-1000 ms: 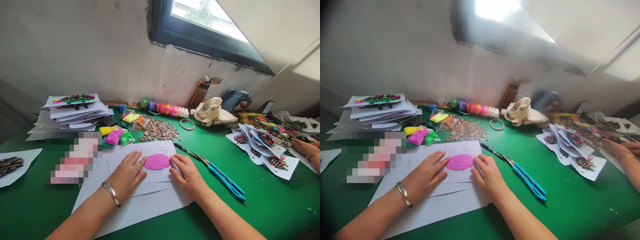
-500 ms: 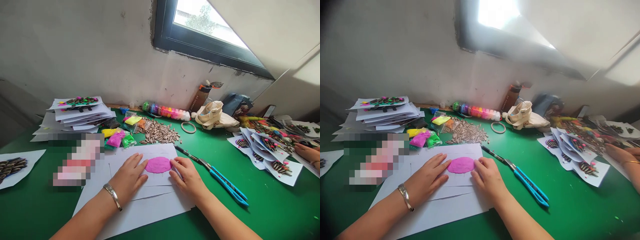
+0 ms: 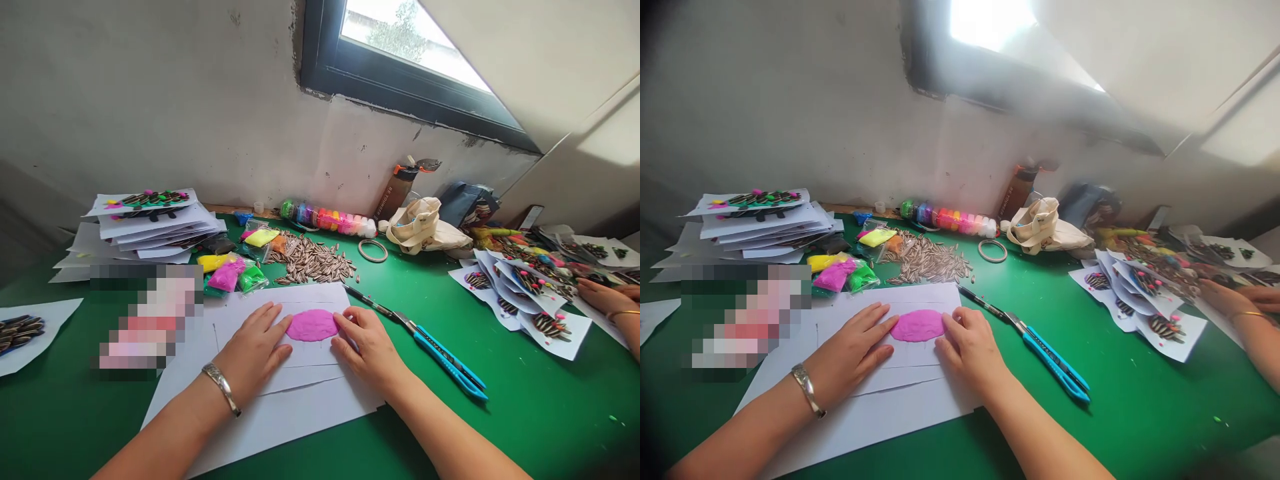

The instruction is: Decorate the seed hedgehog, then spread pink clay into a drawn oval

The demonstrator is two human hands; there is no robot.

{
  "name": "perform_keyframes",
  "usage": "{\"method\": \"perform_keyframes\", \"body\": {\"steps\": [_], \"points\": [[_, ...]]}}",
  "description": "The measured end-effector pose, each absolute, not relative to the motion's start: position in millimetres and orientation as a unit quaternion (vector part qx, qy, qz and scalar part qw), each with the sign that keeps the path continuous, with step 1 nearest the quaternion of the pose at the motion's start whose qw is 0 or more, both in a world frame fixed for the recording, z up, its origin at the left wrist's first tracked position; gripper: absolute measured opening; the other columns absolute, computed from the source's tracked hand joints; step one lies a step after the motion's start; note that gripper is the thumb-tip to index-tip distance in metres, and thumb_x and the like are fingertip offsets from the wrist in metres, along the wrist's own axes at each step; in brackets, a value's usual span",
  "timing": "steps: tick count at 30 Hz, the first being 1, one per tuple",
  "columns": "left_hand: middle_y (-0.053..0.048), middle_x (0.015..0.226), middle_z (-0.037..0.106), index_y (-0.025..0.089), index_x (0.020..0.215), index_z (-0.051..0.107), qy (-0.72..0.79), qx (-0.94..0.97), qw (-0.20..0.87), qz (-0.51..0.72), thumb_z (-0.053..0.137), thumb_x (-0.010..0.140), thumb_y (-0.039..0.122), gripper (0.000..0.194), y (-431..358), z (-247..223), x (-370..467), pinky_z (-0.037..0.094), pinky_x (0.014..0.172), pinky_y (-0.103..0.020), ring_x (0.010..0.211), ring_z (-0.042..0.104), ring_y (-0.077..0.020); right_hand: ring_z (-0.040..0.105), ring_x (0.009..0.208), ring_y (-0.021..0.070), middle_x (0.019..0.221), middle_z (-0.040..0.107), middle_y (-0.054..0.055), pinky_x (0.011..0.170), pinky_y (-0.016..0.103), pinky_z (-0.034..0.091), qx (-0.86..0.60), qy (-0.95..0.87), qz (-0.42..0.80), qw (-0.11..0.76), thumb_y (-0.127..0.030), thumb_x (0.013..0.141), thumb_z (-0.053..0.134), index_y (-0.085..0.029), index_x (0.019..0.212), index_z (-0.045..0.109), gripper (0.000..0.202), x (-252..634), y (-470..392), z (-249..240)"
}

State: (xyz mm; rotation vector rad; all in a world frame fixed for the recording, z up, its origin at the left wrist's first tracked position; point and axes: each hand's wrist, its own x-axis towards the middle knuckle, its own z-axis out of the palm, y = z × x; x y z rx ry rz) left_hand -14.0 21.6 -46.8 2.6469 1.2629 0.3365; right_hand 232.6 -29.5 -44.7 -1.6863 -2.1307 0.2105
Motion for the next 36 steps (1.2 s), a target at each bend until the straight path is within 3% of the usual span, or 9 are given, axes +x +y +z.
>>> {"method": "perform_keyframes", "body": {"steps": [4, 9, 19, 26, 31, 36], "points": [[-0.014, 0.138, 0.047, 0.018, 0.128, 0.054, 0.428, 0.892, 0.099, 0.106, 0.048, 0.088, 0.037, 0.045, 21, -47, -14, 0.038, 0.103, -0.05, 0.13, 0.037, -0.0323, 0.049, 0.101, 0.0263, 0.113, 0.054, 0.011, 0.088, 0.043, 0.042, -0.61, -0.77, 0.064, 0.178, -0.04, 0.085, 0.054, -0.023, 0.129, 0.05, 0.047, 230, -26, -39], [-0.013, 0.136, 0.049, 0.019, 0.127, 0.055, 0.425, 0.892, 0.095, 0.123, 0.05, 0.087, 0.036, 0.044, 22, -48, -15, 0.039, 0.102, -0.049, 0.128, 0.039, -0.0317, 0.05, 0.094, 0.0239, 0.107, 0.056, 0.007, 0.084, 0.041, 0.042, -0.604, -0.781, 0.053, 0.153, -0.042, 0.086, 0.053, -0.028, 0.119, 0.058, 0.036, 228, -22, -35], [-0.015, 0.138, 0.047, 0.017, 0.128, 0.054, 0.431, 0.89, 0.104, 0.106, 0.049, 0.087, 0.037, 0.046, 21, -46, -13, 0.036, 0.105, -0.05, 0.13, 0.037, -0.0327, 0.052, 0.097, 0.024, 0.109, 0.056, 0.008, 0.086, 0.042, 0.042, -0.599, -0.778, 0.046, 0.185, -0.041, 0.084, 0.055, -0.03, 0.12, 0.058, 0.038, 230, -23, -42], [-0.014, 0.136, 0.049, 0.018, 0.126, 0.055, 0.423, 0.892, 0.096, 0.126, 0.05, 0.087, 0.035, 0.043, 20, -46, -14, 0.039, 0.102, -0.05, 0.128, 0.04, -0.0322, 0.057, 0.096, 0.02, 0.113, 0.058, 0.009, 0.085, 0.035, 0.047, -0.608, -0.736, 0.16, 0.249, -0.04, 0.09, 0.047, -0.022, 0.124, 0.055, 0.039, 241, -15, -32], [-0.015, 0.136, 0.049, 0.018, 0.125, 0.056, 0.421, 0.89, 0.1, 0.141, 0.051, 0.087, 0.032, 0.041, 20, -48, -14, 0.039, 0.102, -0.051, 0.127, 0.041, -0.0331, 0.053, 0.102, 0.0244, 0.111, 0.06, 0.01, 0.087, 0.041, 0.044, -0.577, -0.79, 0.053, 0.2, -0.036, 0.088, 0.052, -0.024, 0.117, 0.06, 0.033, 223, -4, -13], [-0.013, 0.136, 0.049, 0.019, 0.125, 0.055, 0.427, 0.889, 0.097, 0.135, 0.053, 0.086, 0.03, 0.041, 19, -50, -14, 0.039, 0.103, -0.049, 0.128, 0.04, -0.0316, 0.053, 0.097, 0.0247, 0.109, 0.06, 0.01, 0.084, 0.04, 0.043, -0.55, -0.815, 0.059, 0.175, -0.038, 0.084, 0.057, -0.024, 0.118, 0.058, 0.037, 200, -1, -23]]}}
